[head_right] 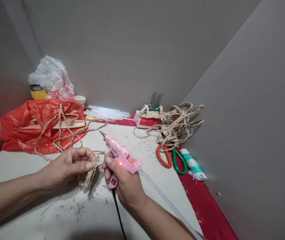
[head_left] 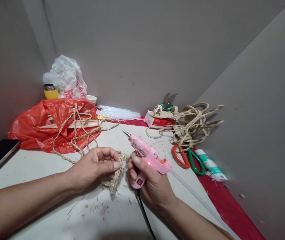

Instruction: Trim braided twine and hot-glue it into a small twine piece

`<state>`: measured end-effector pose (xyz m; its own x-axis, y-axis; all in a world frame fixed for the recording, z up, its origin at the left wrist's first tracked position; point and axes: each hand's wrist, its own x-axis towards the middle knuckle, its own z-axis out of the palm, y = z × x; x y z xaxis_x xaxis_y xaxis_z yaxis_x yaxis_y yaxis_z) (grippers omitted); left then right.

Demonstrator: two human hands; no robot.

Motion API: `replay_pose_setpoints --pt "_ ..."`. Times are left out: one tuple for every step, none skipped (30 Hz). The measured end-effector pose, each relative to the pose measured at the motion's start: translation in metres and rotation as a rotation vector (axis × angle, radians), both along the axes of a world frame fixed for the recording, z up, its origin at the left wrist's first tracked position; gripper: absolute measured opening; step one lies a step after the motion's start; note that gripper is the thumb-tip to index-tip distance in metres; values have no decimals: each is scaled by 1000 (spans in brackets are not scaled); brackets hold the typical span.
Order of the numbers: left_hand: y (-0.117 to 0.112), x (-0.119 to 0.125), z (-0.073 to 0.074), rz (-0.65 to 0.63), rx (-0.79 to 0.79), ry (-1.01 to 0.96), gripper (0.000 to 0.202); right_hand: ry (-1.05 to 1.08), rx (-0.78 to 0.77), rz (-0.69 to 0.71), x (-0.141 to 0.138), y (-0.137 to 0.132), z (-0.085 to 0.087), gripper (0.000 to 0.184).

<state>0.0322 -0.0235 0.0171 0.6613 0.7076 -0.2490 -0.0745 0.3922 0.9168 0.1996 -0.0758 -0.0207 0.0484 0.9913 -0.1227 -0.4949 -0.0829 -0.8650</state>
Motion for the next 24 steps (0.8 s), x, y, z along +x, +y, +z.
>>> replay_pose_setpoints --pt "0 0 -1 -7 -7 -8 23 -5 -8 -10 0 0 0 26" --pt "-1 0 -2 -19 -12 -21 23 -16 -16 2 -1 0 1 26" --pt "-1 0 -3 -33 -14 -35 23 -31 -22 24 -1 0 1 26" --pt "-2 1 -3 -43 -15 -45 23 -51 -23 51 -1 0 1 27" --pt "-2 1 -4 -49 -14 -49 24 -70 -22 70 -1 0 1 27" --pt "-2 2 -4 -49 -9 -46 24 -84 -19 77 -1 0 1 27" --pt "-3 2 -4 -42 0 -36 25 -87 -19 74 -1 0 0 27" --pt "-3 2 -4 -28 13 -20 25 -82 -24 72 0 0 0 26" --pt "-3 2 -4 -14 27 -5 26 -71 -38 77 0 0 0 26" --pt "-2 2 -3 1 43 6 27 -61 -56 87 1 0 1 26" --pt "-2 2 -3 16 60 15 28 -51 -73 99 1 0 1 27" --pt "-1 1 -3 25 75 21 28 -46 -87 112 1 0 1 27" --pt "-1 1 -4 28 85 24 29 -44 -95 124 0 1 1 27" --pt "0 0 -4 26 91 23 29 -41 -99 129 0 1 1 26" --pt "1 0 -4 21 95 21 29 -33 -102 122 0 1 1 26" --pt "1 -1 -5 12 96 16 28 -23 -104 110 0 1 1 26" --pt "2 -1 -5 -1 94 9 28 -16 -106 100 0 2 1 26" --pt "2 -1 -6 -16 92 2 27 -13 -106 100 0 2 1 26" --pt "2 -1 -6 -34 89 -1 27 -18 -103 111 0 2 0 26" --pt "2 -1 -6 -55 83 -3 27 -29 -98 127 0 2 0 25" --pt "2 -1 -7 -73 78 -4 27 -44 -91 147 1 2 0 25" --pt "2 -1 -7 -83 75 -3 27 -57 -86 163 1 2 -1 25" --pt "1 0 -7 -81 76 1 28 -68 -85 170 1 2 -1 25" --pt "1 0 -8 -69 80 9 28 -76 -84 168 1 2 -1 25"
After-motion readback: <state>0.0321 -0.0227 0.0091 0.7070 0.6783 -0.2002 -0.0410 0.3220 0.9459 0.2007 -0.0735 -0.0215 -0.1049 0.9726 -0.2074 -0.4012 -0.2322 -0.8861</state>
